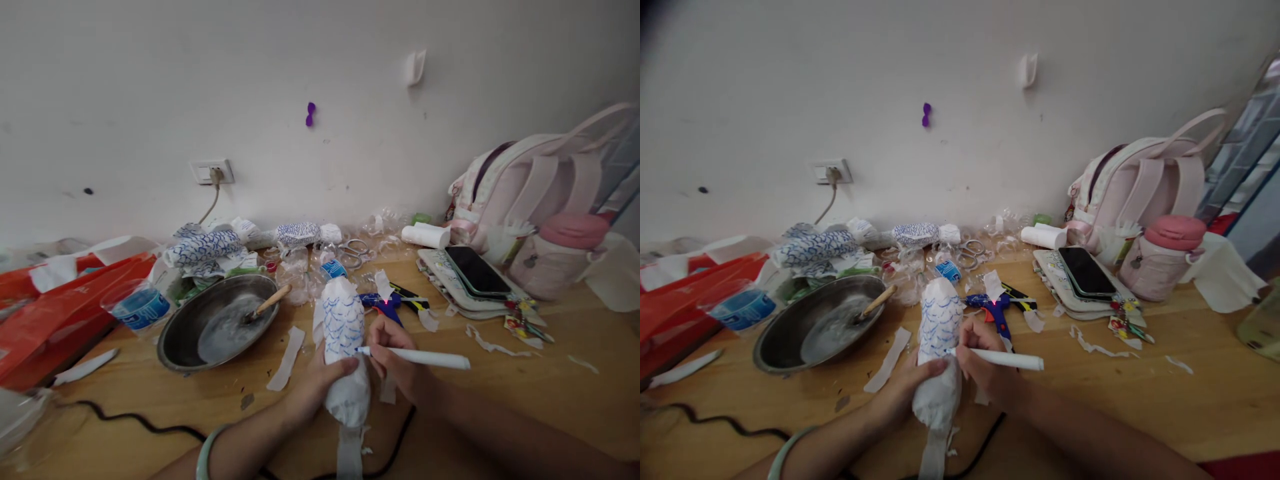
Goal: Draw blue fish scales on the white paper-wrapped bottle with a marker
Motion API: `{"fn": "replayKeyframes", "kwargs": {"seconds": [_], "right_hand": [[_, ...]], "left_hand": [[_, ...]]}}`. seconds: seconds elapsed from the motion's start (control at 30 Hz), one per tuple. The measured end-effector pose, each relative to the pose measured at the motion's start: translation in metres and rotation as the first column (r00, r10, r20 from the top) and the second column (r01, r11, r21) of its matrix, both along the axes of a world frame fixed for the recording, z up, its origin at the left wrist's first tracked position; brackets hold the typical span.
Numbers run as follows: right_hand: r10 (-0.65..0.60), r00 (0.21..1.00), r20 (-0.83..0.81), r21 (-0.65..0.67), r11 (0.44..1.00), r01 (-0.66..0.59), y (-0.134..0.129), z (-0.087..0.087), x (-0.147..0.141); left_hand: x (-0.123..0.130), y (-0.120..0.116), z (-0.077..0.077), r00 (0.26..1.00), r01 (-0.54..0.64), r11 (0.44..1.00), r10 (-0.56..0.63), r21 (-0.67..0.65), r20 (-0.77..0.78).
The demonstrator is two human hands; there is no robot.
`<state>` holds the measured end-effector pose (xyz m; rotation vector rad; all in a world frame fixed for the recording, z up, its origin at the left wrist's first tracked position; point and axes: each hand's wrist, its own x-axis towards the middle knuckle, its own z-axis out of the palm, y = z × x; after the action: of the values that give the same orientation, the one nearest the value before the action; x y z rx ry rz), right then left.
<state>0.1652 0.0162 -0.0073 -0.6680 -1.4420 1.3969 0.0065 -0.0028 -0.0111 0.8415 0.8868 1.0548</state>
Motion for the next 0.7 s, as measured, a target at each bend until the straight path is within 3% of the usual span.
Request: {"fn": "replayKeyframes", "kwargs": {"seconds": [0.13, 0.27, 0.4, 0.5, 0.57, 0.7], "right_hand": [[-0.115, 0.993, -0.029, 0.032, 0.993, 0.116, 0.0, 0.001, -0.003], [-0.325, 0.945, 0.033, 0.255, 0.917, 0.307, -0.001, -0.008, -0.002], [-0.384, 0.916, 0.116, 0.595, 0.766, 0.245, -0.001, -0.008, 0.003], [-0.405, 0.903, 0.143, 0.726, 0.663, 0.182, -0.001, 0.001, 0.005], [-0.419, 0.894, 0.159, 0.747, 0.643, 0.169, -0.001, 0.006, 0.004], [-0.424, 0.889, 0.173, 0.73, 0.661, 0.174, -0.001, 0.008, 0.002]], "left_hand": [[-0.001, 0.0, 0.005, 0.997, -0.023, 0.995, 0.03, -0.098, 0.075], [-0.003, -0.002, 0.008, 0.992, 0.018, 0.992, -0.002, -0.121, 0.13], [-0.002, -0.002, 0.008, 0.988, 0.066, 0.997, -0.061, -0.03, 0.145], [-0.001, -0.002, 0.006, 0.984, 0.067, 0.998, -0.066, 0.001, 0.162], [-0.001, -0.001, 0.005, 0.982, 0.066, 0.998, -0.067, 0.01, 0.175], [0.001, -0.002, 0.003, 0.985, 0.045, 0.999, -0.047, 0.012, 0.169]]}}
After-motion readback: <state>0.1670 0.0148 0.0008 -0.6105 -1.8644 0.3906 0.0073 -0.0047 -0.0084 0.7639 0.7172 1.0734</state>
